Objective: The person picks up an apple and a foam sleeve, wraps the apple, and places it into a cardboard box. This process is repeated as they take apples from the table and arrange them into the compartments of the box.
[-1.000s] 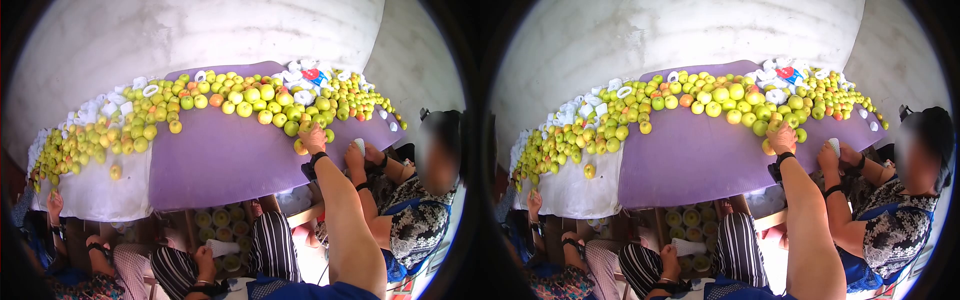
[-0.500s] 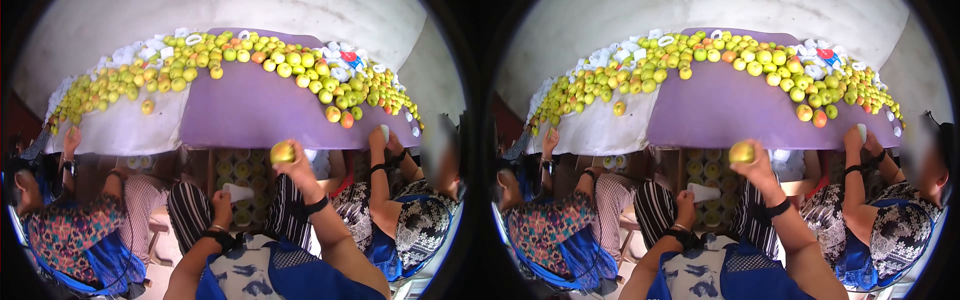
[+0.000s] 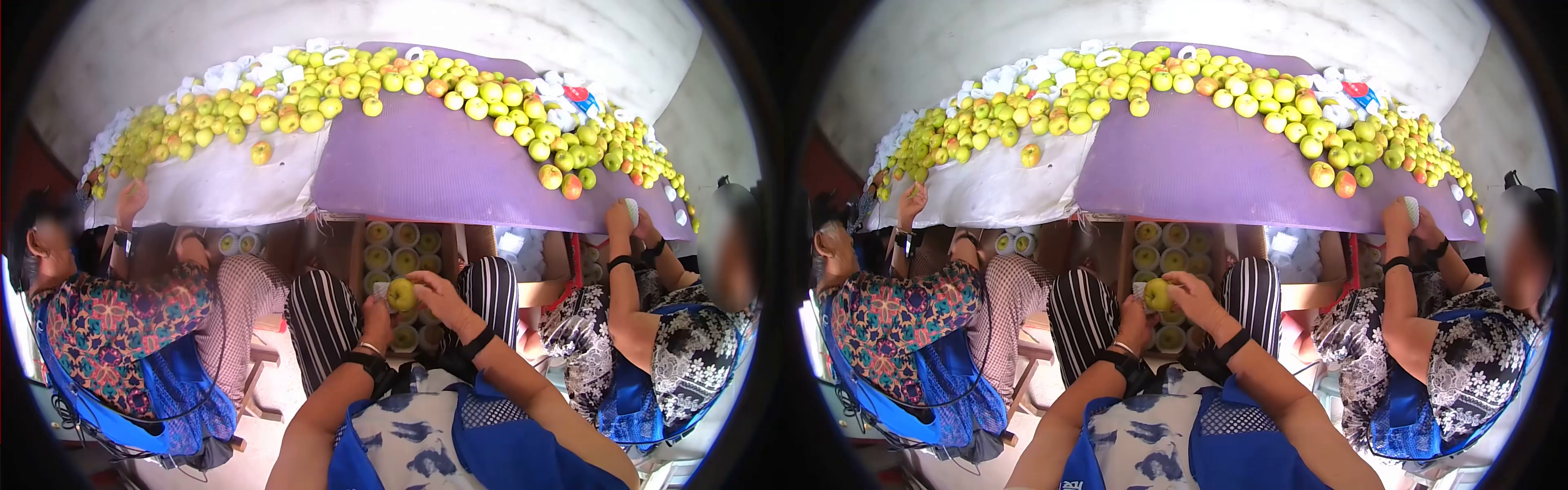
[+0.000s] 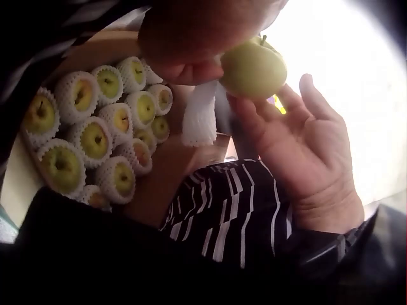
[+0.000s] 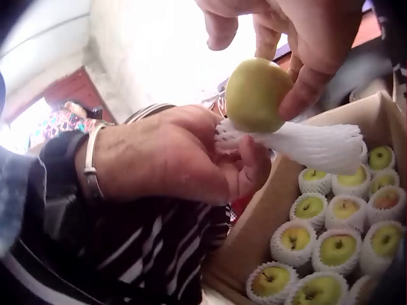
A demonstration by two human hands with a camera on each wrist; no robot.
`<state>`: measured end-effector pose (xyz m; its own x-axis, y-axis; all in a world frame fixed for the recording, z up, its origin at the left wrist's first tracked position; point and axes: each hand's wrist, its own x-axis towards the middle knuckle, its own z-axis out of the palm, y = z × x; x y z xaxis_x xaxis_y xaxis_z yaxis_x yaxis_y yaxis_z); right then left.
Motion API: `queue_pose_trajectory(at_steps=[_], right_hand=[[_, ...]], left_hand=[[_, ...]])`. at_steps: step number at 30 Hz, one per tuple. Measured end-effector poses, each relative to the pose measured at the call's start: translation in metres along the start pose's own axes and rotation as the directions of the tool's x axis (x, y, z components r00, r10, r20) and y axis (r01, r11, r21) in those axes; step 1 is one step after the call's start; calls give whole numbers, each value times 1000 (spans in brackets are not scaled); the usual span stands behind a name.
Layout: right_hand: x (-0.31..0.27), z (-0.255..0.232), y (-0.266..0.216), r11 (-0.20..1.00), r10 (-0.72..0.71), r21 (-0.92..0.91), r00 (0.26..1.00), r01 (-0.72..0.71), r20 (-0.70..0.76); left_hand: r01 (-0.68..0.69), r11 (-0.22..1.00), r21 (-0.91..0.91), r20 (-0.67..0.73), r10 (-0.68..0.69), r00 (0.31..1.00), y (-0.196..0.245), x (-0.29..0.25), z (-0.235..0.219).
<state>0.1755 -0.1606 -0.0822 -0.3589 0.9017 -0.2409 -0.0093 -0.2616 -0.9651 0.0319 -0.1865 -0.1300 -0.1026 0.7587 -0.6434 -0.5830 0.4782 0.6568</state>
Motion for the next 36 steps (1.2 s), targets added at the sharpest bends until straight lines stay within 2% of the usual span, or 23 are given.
queue_pose_trajectory(at_steps=[4,6,7,9,13,16,18,19,21,24,25,27,31,33,34,36], right_hand=[[-5,-4,-3,999,0,-43,1000,1,2],[-4,-5,4,971,131,184,982,-155,136],[-4,-6,5,971,129,184,982,-154,137],[-6,-6,2,943,177,231,950,-239,258],[-15,-2,-5,933,201,226,925,-281,323],[-14,-4,0,921,227,224,906,-319,357],[-8,-8,12,879,206,337,907,-336,368],[-8,-8,13,880,205,337,907,-336,369],[-8,-8,11,799,124,545,956,-255,265],[-9,-14,4,773,61,606,973,-188,223],[-8,-14,6,773,62,606,973,-188,223],[-6,-12,9,762,-59,630,951,-153,304],[-12,-3,7,737,-38,626,909,-255,415],[-13,2,9,779,46,540,888,-318,457],[-14,1,10,779,46,541,889,-317,455],[-14,0,10,754,150,515,870,-408,469]], left_hand=[[-104,993,57,109,98,989,3,-5,-2],[-120,992,-25,133,123,983,2,-4,-3],[-122,992,-25,134,125,983,2,-5,-3],[-164,986,-16,166,164,972,3,-7,-4],[-265,964,-1,194,260,946,2,-6,-5],[-270,962,36,166,260,951,2,-9,-5],[-428,874,230,141,405,903,-3,-2,-8],[-428,874,230,141,406,903,-4,0,-9],[-451,843,292,26,464,885,-4,1,-11],[-416,842,344,-56,461,886,-2,-1,-12],[-415,842,345,-57,460,886,-1,-1,-11],[-400,785,473,-103,500,860,-1,-1,-10],[-437,722,537,-85,561,823,-11,12,-13],[-508,666,547,8,602,798,-11,9,-11],[-508,666,547,9,601,799,-11,6,-10],[-545,708,449,91,571,816,-9,1,-8]])
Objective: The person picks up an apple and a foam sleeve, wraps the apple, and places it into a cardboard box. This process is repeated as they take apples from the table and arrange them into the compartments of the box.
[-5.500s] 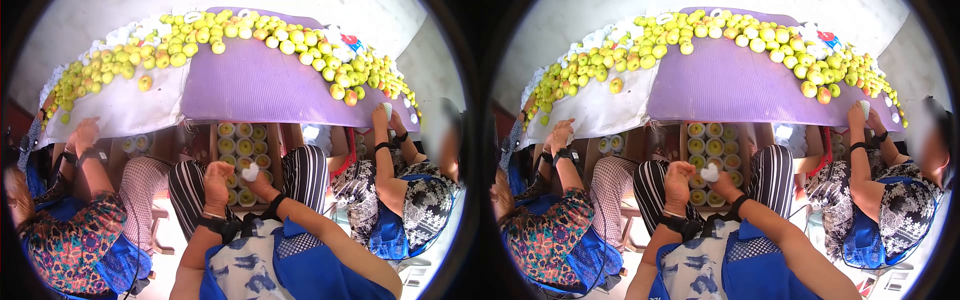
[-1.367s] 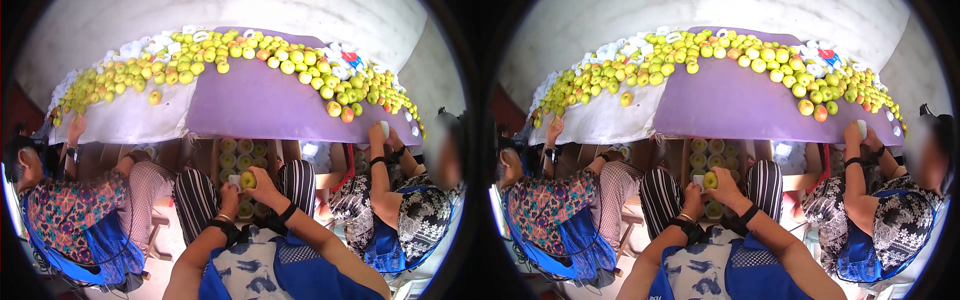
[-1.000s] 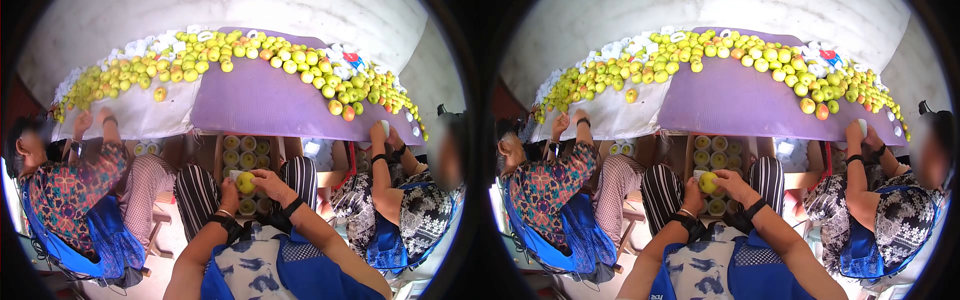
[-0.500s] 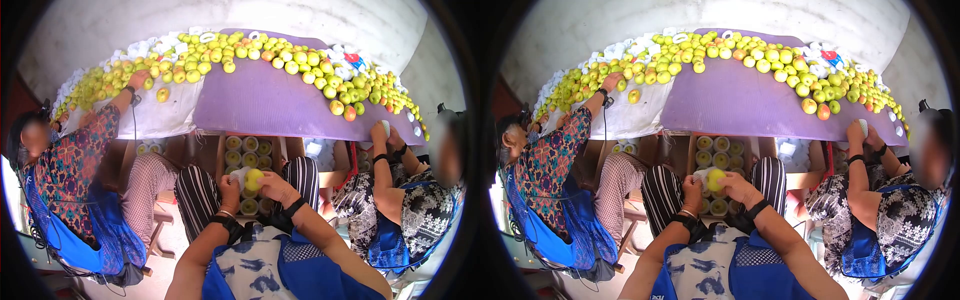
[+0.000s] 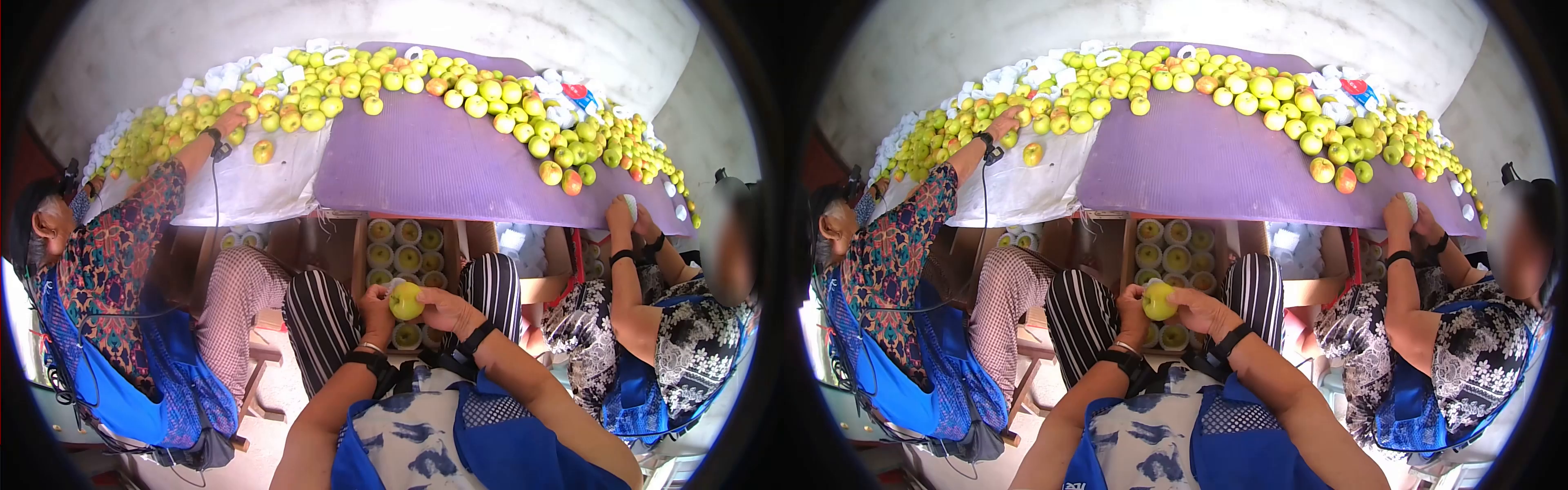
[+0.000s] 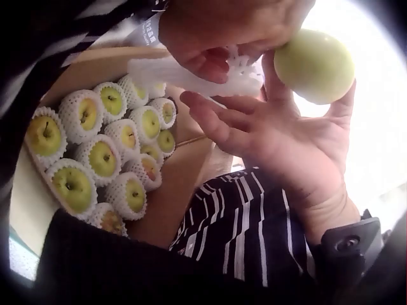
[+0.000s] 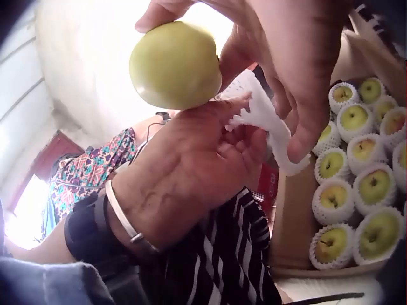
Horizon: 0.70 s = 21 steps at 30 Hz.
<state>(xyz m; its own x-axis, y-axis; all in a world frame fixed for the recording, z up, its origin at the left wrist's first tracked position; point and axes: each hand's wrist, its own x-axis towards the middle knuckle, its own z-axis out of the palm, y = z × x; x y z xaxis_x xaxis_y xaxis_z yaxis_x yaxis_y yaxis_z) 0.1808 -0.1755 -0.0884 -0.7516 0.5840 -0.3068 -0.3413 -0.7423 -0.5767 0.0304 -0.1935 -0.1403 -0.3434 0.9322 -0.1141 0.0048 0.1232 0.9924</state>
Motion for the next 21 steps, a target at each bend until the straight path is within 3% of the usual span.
queue_pose_trajectory(at_steps=[1,3,7,9,13,15,19,21], right_hand=[[1,-1,-2,1000,0,1,1000,0,-1],[2,-4,-4,999,-17,31,999,19,-46],[6,-11,-1,992,-83,83,990,93,-117],[7,-10,-1,978,-201,5,956,206,-212],[7,-5,0,978,-210,-53,927,204,-311],[10,-9,4,965,-226,-209,905,158,-360],[13,-8,4,958,-205,-271,881,91,-428],[14,-8,5,860,-238,-505,821,-70,-519]], left_hand=[[1,1000,0,1,-1,1000,-1,0,1],[201,946,-256,106,-179,978,-1,0,2],[282,908,-309,183,-235,955,12,-4,-2],[285,910,-302,218,-225,950,19,-6,-4],[337,879,-339,206,-280,938,9,-3,-6],[323,858,-398,144,-290,946,4,-1,-8],[286,869,-405,114,-263,958,9,-1,-9],[196,934,-299,107,-171,979,18,-4,-7]])
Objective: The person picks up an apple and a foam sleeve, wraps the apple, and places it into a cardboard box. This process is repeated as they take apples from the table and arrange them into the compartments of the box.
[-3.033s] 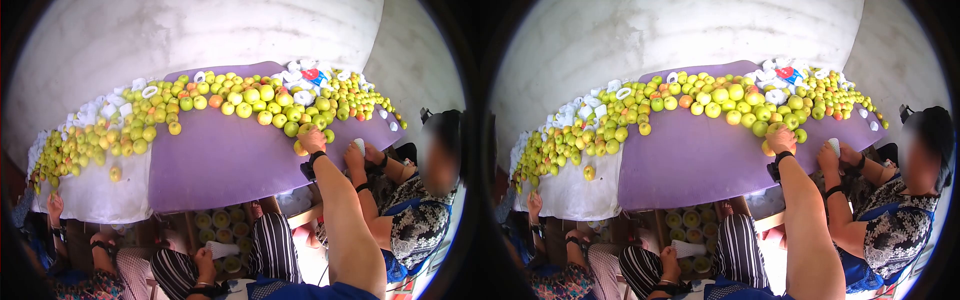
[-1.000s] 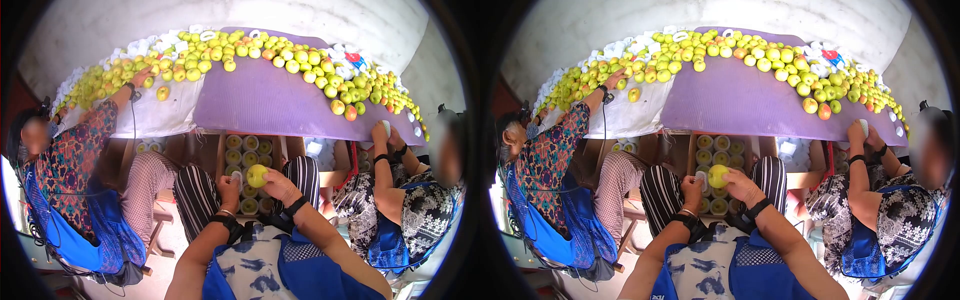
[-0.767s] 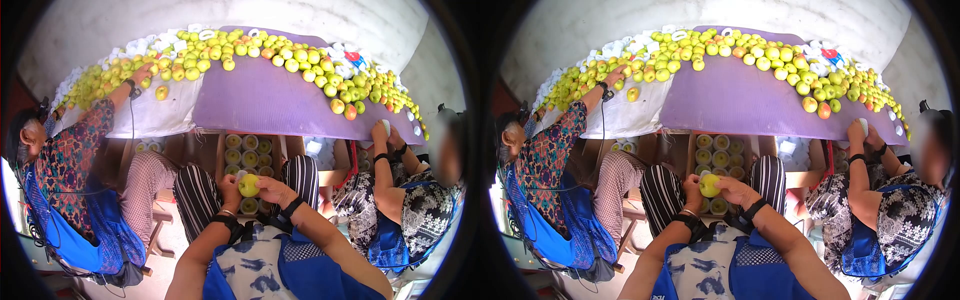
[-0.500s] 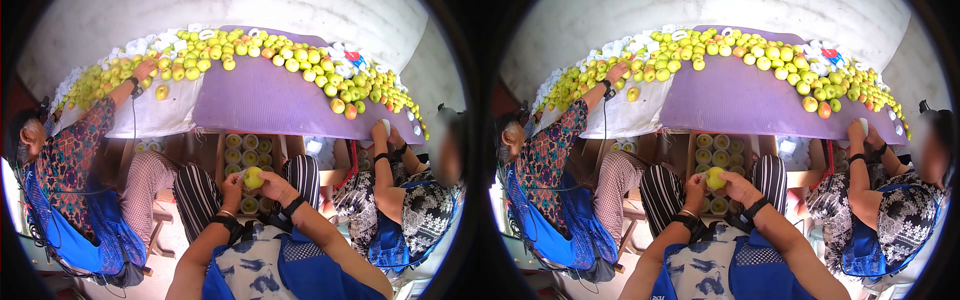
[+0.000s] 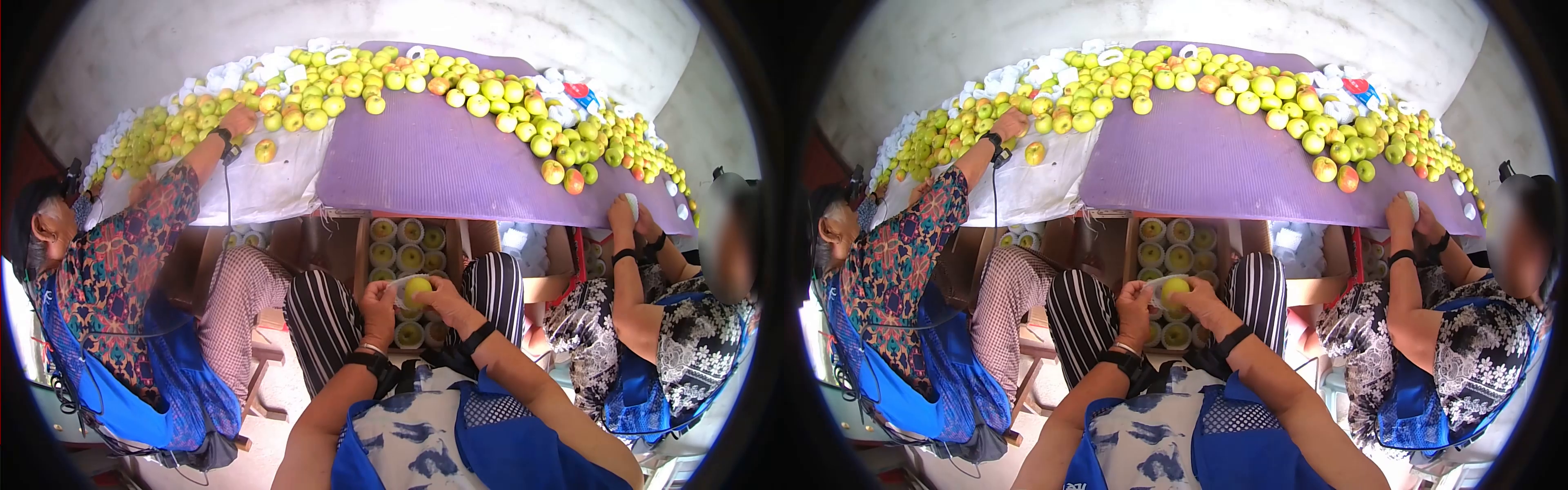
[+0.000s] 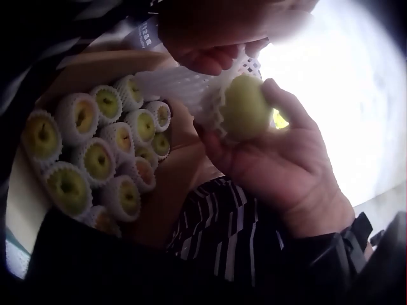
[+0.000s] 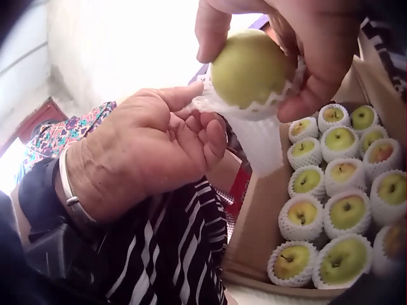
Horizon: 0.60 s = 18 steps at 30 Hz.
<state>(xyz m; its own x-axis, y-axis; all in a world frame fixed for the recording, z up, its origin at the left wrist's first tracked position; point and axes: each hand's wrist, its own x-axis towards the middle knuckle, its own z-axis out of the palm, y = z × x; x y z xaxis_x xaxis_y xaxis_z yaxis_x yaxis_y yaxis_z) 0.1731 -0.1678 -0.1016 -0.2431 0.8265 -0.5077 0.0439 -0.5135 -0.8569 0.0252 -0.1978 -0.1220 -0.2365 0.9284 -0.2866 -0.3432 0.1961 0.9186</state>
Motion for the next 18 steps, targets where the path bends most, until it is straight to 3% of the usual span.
queue_pose_trajectory(at_steps=[3,7,8,9,13,15,16,18], right_hand=[[-2,4,-1,986,-50,-159,998,42,-46],[-2,7,-5,984,-44,-176,985,14,-165],[7,4,7,889,-264,-434,939,149,-219],[9,4,9,709,-477,-666,853,233,-210],[9,6,10,639,-561,-692,819,335,-122],[5,7,5,572,-589,-726,807,382,-40],[2,9,2,573,-589,-726,807,381,-40],[-4,12,-3,459,-599,-805,800,375,32]], left_hand=[[-68,994,86,37,65,997,-1,0,1],[-135,964,228,116,111,987,-3,-2,1],[-188,940,283,160,147,976,-8,-1,0],[-241,911,334,206,179,962,-12,1,-1],[-305,850,430,237,219,946,-19,8,-6],[-204,936,286,167,160,973,-16,6,-2],[-203,936,286,167,160,973,-12,5,1],[-129,959,252,98,107,989,-4,1,5]])
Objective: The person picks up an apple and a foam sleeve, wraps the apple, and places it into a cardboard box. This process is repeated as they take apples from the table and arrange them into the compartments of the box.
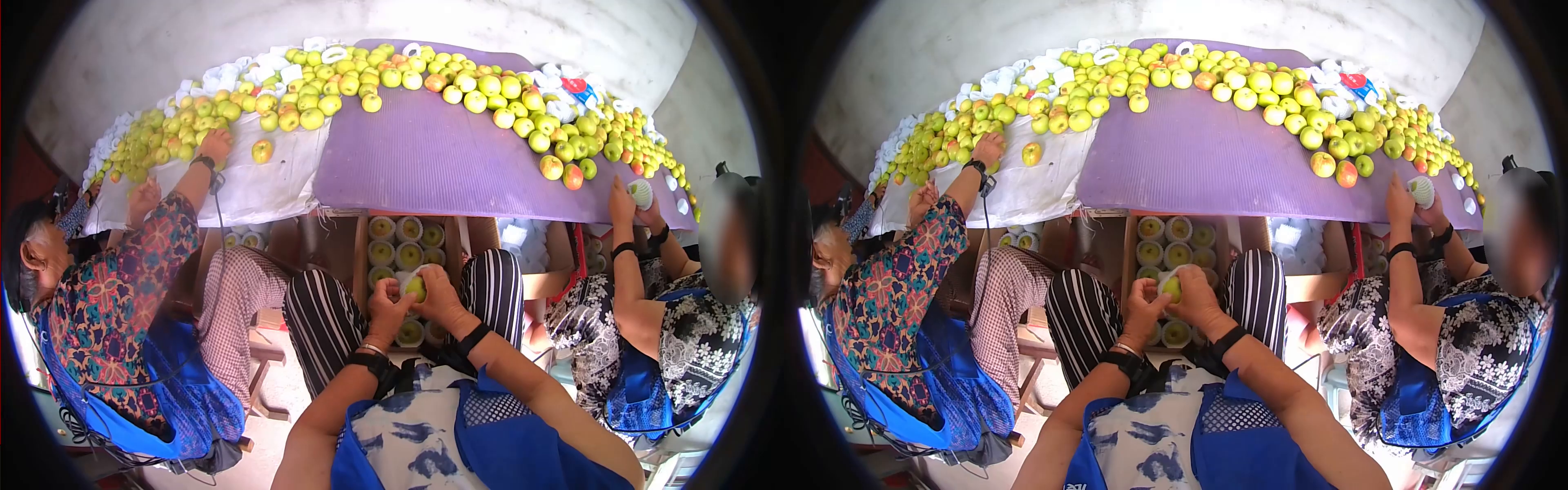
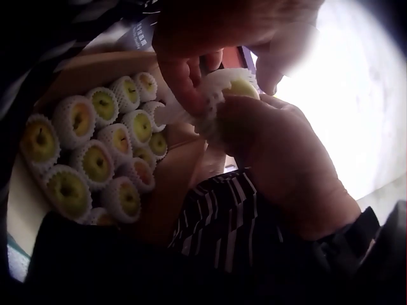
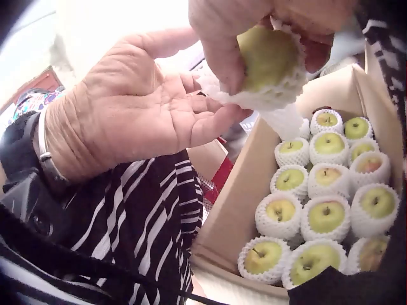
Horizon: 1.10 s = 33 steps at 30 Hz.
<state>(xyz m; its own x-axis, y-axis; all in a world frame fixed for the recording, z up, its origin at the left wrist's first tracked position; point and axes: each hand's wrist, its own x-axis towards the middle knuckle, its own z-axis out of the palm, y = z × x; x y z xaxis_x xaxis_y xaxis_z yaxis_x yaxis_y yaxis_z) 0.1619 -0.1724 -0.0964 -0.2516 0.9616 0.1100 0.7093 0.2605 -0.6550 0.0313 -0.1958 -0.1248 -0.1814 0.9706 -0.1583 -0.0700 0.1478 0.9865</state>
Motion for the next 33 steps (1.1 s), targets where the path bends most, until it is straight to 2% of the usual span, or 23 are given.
queue_pose_trajectory(at_steps=[1,2,3,4,6,7,8,9,10,11,12,13,15,19,21,25,27,28,29,30,31,33], right_hand=[[-1,0,-2,1000,0,0,1000,0,1],[-2,1,-4,998,-68,9,998,68,-9],[-3,1,-5,990,-137,18,990,137,-20],[-3,-1,-5,990,-139,18,990,139,-20],[-1,-4,-4,952,-244,170,966,255,-86],[0,0,2,952,-243,171,966,255,-85],[1,8,13,902,-59,422,994,93,-92],[3,8,13,764,122,643,991,-62,-50],[3,7,15,763,122,643,991,-62,-50],[3,5,16,655,271,719,961,-232,63],[3,2,14,514,398,764,898,-389,189],[3,3,15,513,400,765,897,-389,188],[4,4,17,429,405,811,887,-397,220],[5,3,18,432,425,786,868,-443,256],[6,6,22,540,427,701,869,-466,249],[8,3,20,614,359,663,899,-429,250],[9,-8,8,903,203,384,979,-191,10],[11,-5,8,903,205,384,979,-194,13],[12,0,10,937,30,349,997,-3,-73],[14,2,11,936,-146,298,978,186,-151],[14,4,13,937,-142,299,978,182,-150],[12,2,14,943,-78,326,996,58,48]], left_hand=[[1,1000,0,0,-1,1000,-8,3,-1],[-30,999,41,24,29,999,-21,8,-2],[-61,995,82,49,57,997,-17,8,-2],[-63,995,83,47,59,997,-14,7,-4],[81,995,51,130,-87,988,1,4,-9],[82,995,51,130,-88,988,7,2,-9],[185,975,-119,96,-174,980,12,1,-9],[275,917,-289,76,-264,962,15,1,-9],[275,917,-289,77,-264,962,15,1,-9],[284,894,-348,69,-278,958,15,1,-8],[293,866,-405,64,-293,954,15,1,-8],[294,866,-404,65,-293,954,12,2,-8],[286,826,-486,91,-278,956,6,4,-10],[317,807,-497,115,-301,947,8,4,-8],[314,841,-441,71,-316,946,9,4,-7],[318,851,-418,5,-348,938,11,7,-4],[300,900,-316,-22,-323,946,12,8,-4],[302,900,-315,-22,-325,945,13,9,-4],[296,919,-260,13,-304,953,14,9,-4],[289,936,-203,51,-284,957,15,9,-5],[292,935,-201,53,-288,956,14,10,-4],[156,971,-179,127,-135,983,13,10,-2]])
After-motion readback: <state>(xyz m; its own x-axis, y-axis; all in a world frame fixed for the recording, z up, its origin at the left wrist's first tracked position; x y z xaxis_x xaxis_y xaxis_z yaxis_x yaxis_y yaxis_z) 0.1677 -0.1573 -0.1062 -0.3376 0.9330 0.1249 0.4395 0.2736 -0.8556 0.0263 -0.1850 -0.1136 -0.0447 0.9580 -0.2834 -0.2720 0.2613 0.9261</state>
